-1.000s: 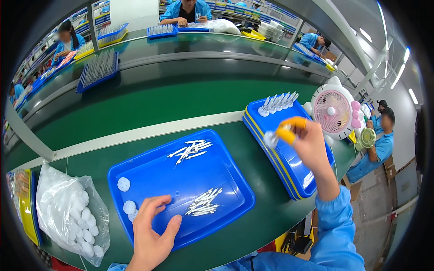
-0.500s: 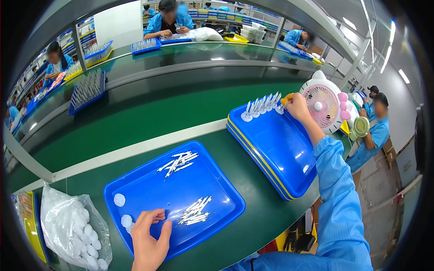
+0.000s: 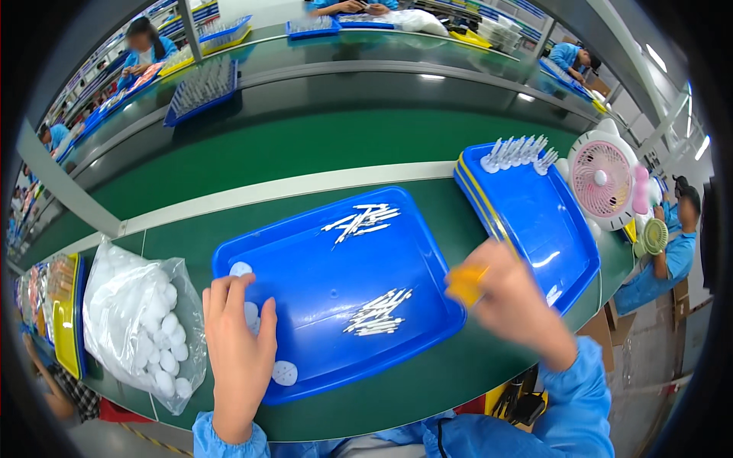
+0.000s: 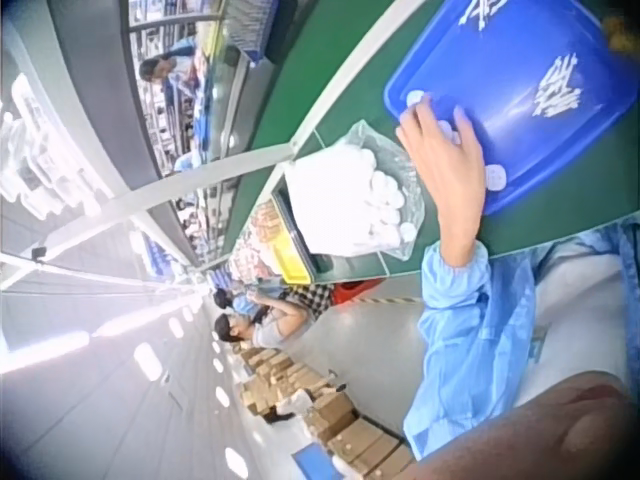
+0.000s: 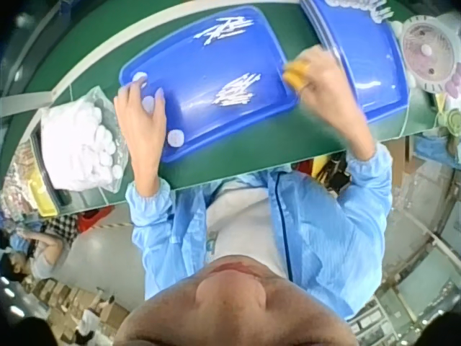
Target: The person inserts small white plastic rods into circular white plastic bases using a yellow-handled tool. They repeatedly pick up a base, insert rods into its holes, and place the finished unit into a blue tray. The person also refills the supply of bases from a plastic bag during the process.
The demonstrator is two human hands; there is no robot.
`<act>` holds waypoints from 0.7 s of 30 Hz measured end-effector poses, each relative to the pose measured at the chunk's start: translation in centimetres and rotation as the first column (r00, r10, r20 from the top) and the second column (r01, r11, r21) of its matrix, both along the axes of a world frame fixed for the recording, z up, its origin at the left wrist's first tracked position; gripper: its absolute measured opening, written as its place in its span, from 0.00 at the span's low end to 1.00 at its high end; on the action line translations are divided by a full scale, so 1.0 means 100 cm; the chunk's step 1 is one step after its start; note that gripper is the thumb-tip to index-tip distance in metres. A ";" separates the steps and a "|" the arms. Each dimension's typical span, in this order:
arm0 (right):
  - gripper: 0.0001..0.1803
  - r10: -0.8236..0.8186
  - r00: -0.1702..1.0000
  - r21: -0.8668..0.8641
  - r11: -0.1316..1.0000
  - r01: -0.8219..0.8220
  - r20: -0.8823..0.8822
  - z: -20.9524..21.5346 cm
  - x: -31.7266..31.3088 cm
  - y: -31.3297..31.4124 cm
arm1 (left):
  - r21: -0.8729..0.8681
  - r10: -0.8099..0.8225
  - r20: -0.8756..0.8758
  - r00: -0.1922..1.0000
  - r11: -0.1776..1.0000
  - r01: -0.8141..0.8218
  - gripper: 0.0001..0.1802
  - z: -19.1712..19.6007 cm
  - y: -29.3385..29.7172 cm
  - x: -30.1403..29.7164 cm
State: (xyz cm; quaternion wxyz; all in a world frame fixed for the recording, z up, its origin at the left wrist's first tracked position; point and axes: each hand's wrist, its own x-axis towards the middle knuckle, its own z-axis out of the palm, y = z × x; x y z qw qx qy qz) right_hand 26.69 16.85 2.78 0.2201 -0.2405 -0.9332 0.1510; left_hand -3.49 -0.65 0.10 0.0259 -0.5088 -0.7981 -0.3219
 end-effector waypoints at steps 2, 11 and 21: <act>0.13 0.139 0.980 -0.161 0.980 -0.115 0.145 -0.008 -0.023 -0.031 | -0.012 0.030 -0.068 0.997 0.999 -0.031 0.20 -0.003 0.000 -0.004; 0.16 0.161 0.973 -0.139 0.980 -0.139 0.165 -0.037 -0.061 -0.056 | -0.200 -0.056 0.038 0.998 0.978 0.063 0.17 -0.007 -0.007 -0.025; 0.15 0.012 0.995 -0.789 0.608 -0.082 -0.095 -0.002 -0.062 -0.051 | -0.211 0.008 0.078 0.997 0.977 0.009 0.10 0.007 -0.014 -0.016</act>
